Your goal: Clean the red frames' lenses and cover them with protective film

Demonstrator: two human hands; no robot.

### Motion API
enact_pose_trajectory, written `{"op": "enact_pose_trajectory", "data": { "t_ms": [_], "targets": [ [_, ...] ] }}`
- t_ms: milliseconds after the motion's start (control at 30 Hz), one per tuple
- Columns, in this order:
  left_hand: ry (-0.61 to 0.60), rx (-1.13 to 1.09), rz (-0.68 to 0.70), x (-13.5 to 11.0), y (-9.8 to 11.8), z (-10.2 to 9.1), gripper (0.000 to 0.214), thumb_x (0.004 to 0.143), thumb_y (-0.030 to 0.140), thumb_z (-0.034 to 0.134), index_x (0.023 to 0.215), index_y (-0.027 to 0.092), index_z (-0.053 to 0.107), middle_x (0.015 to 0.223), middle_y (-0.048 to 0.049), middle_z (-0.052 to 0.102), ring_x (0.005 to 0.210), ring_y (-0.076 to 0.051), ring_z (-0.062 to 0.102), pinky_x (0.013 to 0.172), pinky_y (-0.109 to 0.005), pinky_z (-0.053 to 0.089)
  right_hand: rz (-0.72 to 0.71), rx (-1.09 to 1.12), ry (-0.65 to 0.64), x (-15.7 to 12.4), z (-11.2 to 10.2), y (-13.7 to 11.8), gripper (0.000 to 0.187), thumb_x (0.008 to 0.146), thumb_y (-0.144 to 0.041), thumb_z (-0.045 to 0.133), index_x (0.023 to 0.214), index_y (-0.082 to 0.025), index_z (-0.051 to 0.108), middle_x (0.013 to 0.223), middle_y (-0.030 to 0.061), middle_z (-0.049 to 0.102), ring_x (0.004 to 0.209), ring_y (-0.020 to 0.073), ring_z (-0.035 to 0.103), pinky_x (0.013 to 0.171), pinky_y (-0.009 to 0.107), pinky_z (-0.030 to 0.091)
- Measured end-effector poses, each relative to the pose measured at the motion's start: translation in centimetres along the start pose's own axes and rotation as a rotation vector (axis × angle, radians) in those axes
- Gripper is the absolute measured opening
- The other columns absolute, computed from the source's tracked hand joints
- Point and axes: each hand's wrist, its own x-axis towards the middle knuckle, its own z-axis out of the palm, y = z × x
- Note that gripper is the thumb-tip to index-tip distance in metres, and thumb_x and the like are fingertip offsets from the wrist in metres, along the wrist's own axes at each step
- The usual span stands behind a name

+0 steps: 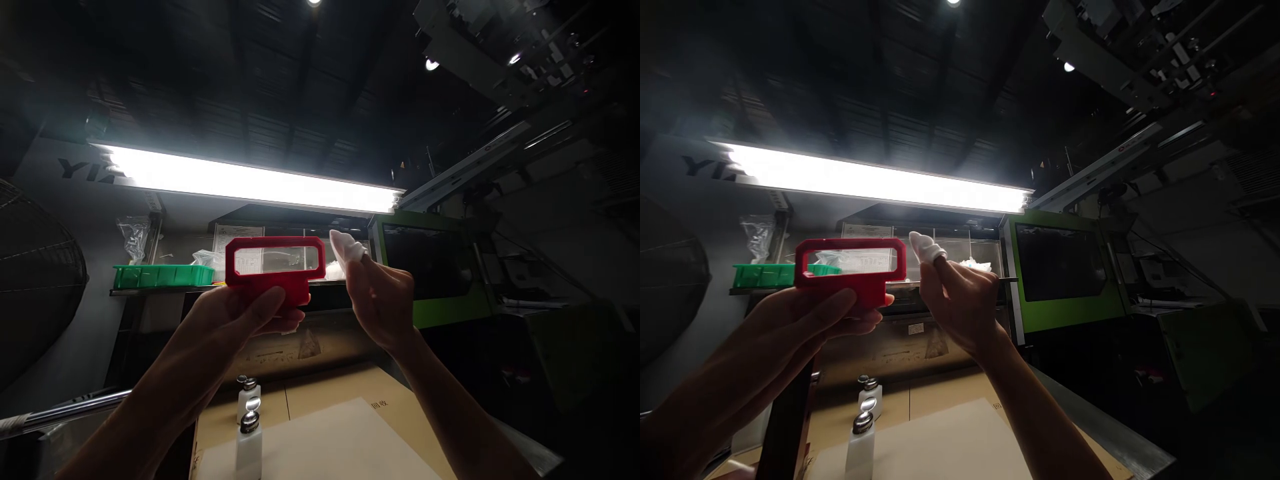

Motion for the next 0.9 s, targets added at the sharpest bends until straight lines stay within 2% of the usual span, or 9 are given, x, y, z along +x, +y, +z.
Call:
{"op": "enact_pose_trajectory", "data": {
  "t_ms": [67,167,300,367,567,700,900],
  "targets": [
    [0.031,0.016,0.001,0.0,0.2,0.1,0.022,0.074,0.037,0.068,0.086,0.020,0.073,0.078,-0.0039,0.077,0.073,-0.017,0.071,0.068,-0.021,0.054,-0.061,-0.008,0.008,-0.1,-0.3,-0.3,0.029,0.090,-0.017,0.040,0.098,-0.015,0.069,0.044,-0.0058,0.040,0.039,0.0081,0.029,0.042,0.026,0.025],
    [0.052,0.014,0.003,0.0,0.4,0.3,0.020,0.074,0.034,0.068,0.087,0.019,0.072,0.077,-0.0030,0.077,0.072,-0.017,0.071,0.070,-0.023,0.055,-0.164,-0.060,-0.024,-0.1,-0.6,-1.0,0.028,0.089,-0.018,0.044,0.103,-0.018,0.068,0.045,-0.0064,0.040,0.040,0.0082,0.029,0.043,0.025,0.028],
    [0.045,0.012,0.012,-0.1,0.2,0.2,0.019,0.072,0.034,0.070,0.086,0.021,0.072,0.075,-0.0008,0.076,0.073,-0.017,0.069,0.071,-0.025,0.056,-0.263,-0.159,-0.058,0.2,-0.6,-2.0,0.027,0.088,-0.023,0.047,0.074,-0.020,0.070,0.044,-0.0061,0.035,0.042,0.0080,0.026,0.043,0.024,0.027],
    [0.030,0.016,0.016,0.1,0.0,0.1,0.022,0.073,0.036,0.069,0.089,0.022,0.073,0.082,-0.0009,0.076,0.075,-0.016,0.069,0.070,-0.025,0.056,-0.282,-0.185,-0.078,0.4,-0.6,-2.3,0.031,0.088,-0.025,0.047,0.067,-0.020,0.068,0.044,-0.0059,0.032,0.042,0.0081,0.025,0.043,0.023,0.026],
    [0.019,0.021,0.039,0.8,-0.5,-0.2,0.020,0.074,0.036,0.070,0.089,0.024,0.074,0.077,-0.0003,0.076,0.073,-0.017,0.070,0.069,-0.025,0.056,-0.256,-0.188,-0.098,0.4,-0.6,-2.4,0.025,0.088,-0.024,0.048,0.081,-0.020,0.071,0.045,-0.0065,0.031,0.042,0.0077,0.025,0.043,0.023,0.025],
    [-0.020,0.023,0.034,0.6,-0.6,-0.4,0.025,0.075,0.037,0.068,0.094,0.022,0.072,0.082,-0.0025,0.076,0.076,-0.018,0.070,0.072,-0.029,0.057,-0.286,-0.213,-0.089,0.4,-0.5,-2.6,0.024,0.088,-0.027,0.049,0.084,-0.021,0.072,0.044,-0.0066,0.033,0.042,0.0078,0.025,0.042,0.023,0.025],
    [-0.022,0.028,0.021,0.5,-0.8,-0.5,0.031,0.075,0.039,0.068,0.097,0.018,0.070,0.088,-0.0057,0.076,0.079,-0.019,0.070,0.073,-0.028,0.057,-0.302,-0.319,-0.057,0.7,-0.1,-1.9,0.021,0.089,-0.029,0.052,0.094,-0.020,0.070,0.044,-0.0081,0.036,0.040,0.0063,0.028,0.042,0.023,0.023]
  ]
}}
